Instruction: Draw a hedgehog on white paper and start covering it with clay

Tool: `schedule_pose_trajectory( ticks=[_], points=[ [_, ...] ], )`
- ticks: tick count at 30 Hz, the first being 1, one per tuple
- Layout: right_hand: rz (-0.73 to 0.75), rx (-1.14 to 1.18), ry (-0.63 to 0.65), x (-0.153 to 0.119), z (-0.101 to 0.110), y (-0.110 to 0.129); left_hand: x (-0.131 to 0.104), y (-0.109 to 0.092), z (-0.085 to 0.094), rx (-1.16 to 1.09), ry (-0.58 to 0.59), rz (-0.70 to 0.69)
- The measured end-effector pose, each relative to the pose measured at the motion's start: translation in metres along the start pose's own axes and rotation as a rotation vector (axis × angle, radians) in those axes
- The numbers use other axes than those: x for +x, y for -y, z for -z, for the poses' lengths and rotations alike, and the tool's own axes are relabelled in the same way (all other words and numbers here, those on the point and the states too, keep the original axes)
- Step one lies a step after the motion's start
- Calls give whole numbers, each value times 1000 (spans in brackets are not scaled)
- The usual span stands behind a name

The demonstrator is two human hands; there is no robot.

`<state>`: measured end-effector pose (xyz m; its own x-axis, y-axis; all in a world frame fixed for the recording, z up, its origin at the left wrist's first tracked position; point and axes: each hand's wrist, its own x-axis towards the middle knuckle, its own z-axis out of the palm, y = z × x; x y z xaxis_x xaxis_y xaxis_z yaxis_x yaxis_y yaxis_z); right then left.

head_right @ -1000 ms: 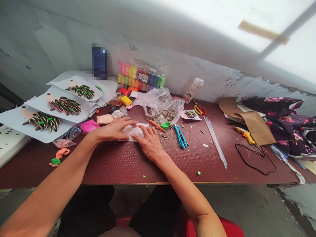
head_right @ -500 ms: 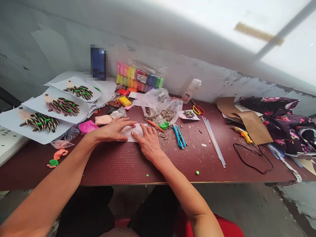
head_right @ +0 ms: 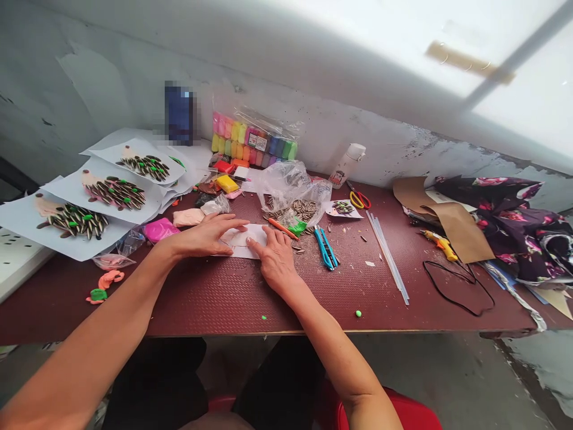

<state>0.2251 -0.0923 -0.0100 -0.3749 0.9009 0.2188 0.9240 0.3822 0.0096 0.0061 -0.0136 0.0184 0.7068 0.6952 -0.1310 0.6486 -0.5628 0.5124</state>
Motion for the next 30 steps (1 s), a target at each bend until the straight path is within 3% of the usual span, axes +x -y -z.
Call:
schedule_pose_trajectory(
  ticks=[9,14,23,30],
  points=[
    [8,120,-74,-1,4,-6,0,-3,0,15,6,14],
    [102,132,10,0,6,0,-1,-1,-1,35,-3,-12],
    [118,95,65,3,9,7,-1,-1,0,46,7,-28],
    [28,88,-39,1,9,-2,0,3,-1,-7,6,-9]
  ],
)
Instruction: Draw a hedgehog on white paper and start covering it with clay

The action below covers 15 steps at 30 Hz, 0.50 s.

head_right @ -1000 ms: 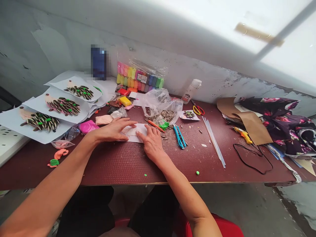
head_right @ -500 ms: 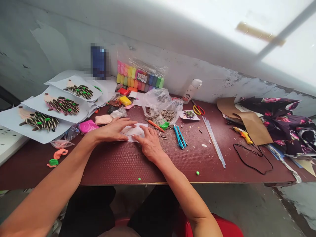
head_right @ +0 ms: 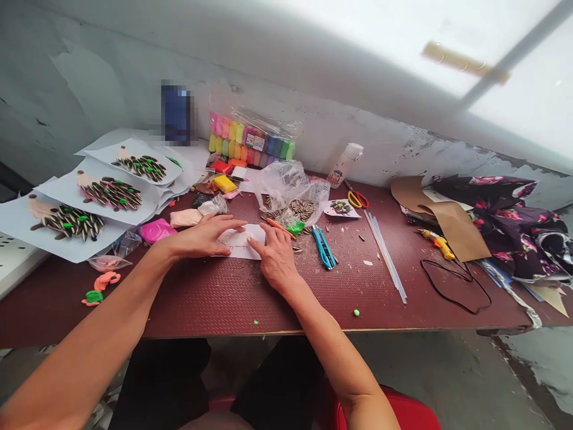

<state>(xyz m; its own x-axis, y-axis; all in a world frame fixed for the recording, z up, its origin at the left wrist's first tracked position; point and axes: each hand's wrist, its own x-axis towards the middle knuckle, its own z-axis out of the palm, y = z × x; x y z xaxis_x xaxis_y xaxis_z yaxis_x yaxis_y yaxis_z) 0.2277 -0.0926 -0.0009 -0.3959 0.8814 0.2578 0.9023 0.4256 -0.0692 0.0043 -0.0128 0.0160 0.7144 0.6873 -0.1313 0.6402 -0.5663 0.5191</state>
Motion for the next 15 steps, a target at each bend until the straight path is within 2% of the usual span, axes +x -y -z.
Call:
schedule_pose_trajectory(
  ticks=[6,12,15],
  points=[
    [-25,-21,14,0,-1,-2,0,-1,1,-10,-1,-1],
    [-43,15,-81,-1,1,-7,-1,-6,2,-1,6,26],
    [5,32,-45,-1,0,-8,-1,-5,2,-3,-1,16]
  ],
)
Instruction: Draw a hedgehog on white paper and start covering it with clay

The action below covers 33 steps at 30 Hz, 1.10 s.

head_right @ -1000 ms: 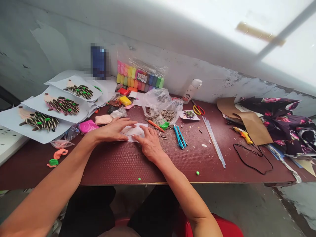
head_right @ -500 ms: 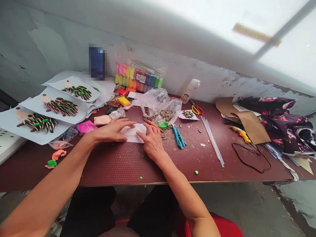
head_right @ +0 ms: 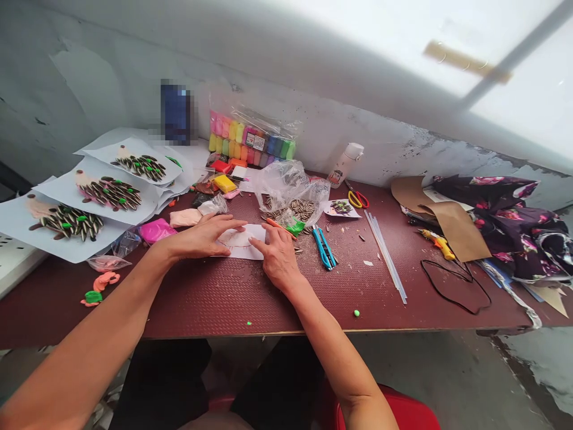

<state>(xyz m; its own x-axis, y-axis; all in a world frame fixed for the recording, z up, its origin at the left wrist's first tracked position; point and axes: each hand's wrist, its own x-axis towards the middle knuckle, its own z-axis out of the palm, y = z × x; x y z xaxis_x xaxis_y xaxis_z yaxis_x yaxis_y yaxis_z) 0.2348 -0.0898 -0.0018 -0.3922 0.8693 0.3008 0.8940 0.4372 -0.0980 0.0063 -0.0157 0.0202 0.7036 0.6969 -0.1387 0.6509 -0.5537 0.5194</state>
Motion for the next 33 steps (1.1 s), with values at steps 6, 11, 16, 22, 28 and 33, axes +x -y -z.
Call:
schedule_pose_trajectory(
  ticks=[6,11,16,22,28,33],
  points=[
    [25,-36,47,0,-1,3,0,0,0,-1,-2,3],
    [24,-4,-20,0,2,4,0,2,-1,4,-7,-7],
    [24,20,-60,0,2,6,0,6,-4,-2,-48,-56],
    [31,-5,-75,-1,-1,7,5,-3,-5,-196,-292,-162],
    [28,-15,-76,-1,-2,10,6,-19,2,-550,-305,-128],
    [20,-59,-70,0,-3,12,5,-24,0,-729,-280,-122]
  ],
)
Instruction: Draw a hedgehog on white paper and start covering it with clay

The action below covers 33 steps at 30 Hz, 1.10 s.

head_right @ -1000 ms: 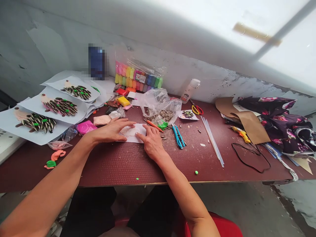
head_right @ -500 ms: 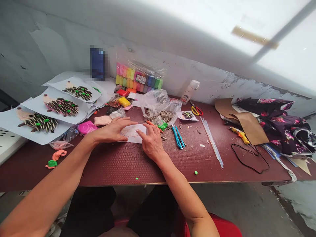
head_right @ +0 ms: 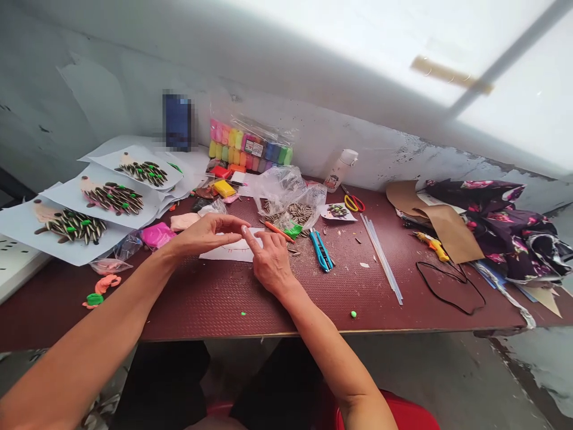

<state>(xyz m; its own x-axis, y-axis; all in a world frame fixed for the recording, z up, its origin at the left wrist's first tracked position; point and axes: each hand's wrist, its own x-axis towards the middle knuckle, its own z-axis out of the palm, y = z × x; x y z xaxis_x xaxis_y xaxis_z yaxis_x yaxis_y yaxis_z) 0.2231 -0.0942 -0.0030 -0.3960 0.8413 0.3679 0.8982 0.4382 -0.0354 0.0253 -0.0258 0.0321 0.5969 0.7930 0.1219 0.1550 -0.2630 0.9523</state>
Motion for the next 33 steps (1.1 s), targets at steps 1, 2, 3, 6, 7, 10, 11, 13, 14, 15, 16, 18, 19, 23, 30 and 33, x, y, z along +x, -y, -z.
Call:
schedule_pose_trajectory(
  ticks=[1,2,3,6,7,10,11,13,14,15,16,18,19,23,30,33],
  points=[
    [-2,-11,2,0,0,1,0,1,-2,-40,-7,14],
    [-4,-22,4,1,-1,1,1,2,-5,-88,-16,19],
    [-5,-31,4,1,-1,2,2,4,-7,-132,-51,20],
    [-9,-60,-2,1,-1,3,4,7,-11,-184,-131,37],
    [-9,-67,-4,1,-1,4,5,8,-12,-191,-142,43],
    [-4,-75,-2,1,-1,4,5,7,-12,-193,-134,49],
    [-7,-76,-1,0,-1,4,4,7,-12,-186,-128,46],
    [-15,-80,1,0,0,4,4,5,-13,-165,-123,31],
    [-20,-83,-1,0,0,5,4,5,-13,-153,-124,20],
    [-23,-86,-4,0,0,5,5,4,-14,-140,-126,6],
    [-24,-88,-7,0,0,5,5,4,-16,-125,-133,-10],
    [-19,-85,-11,0,-1,6,5,5,-18,-72,-159,-47],
    [-15,-80,-11,0,-1,7,5,5,-19,-31,-178,-64],
    [11,-77,-28,-2,-3,7,5,7,-22,86,-227,-74],
    [32,-59,-43,-1,-3,8,4,5,-19,99,-217,-32],
    [35,-11,-24,-1,-2,7,5,7,-18,64,-187,-15]
  ],
)
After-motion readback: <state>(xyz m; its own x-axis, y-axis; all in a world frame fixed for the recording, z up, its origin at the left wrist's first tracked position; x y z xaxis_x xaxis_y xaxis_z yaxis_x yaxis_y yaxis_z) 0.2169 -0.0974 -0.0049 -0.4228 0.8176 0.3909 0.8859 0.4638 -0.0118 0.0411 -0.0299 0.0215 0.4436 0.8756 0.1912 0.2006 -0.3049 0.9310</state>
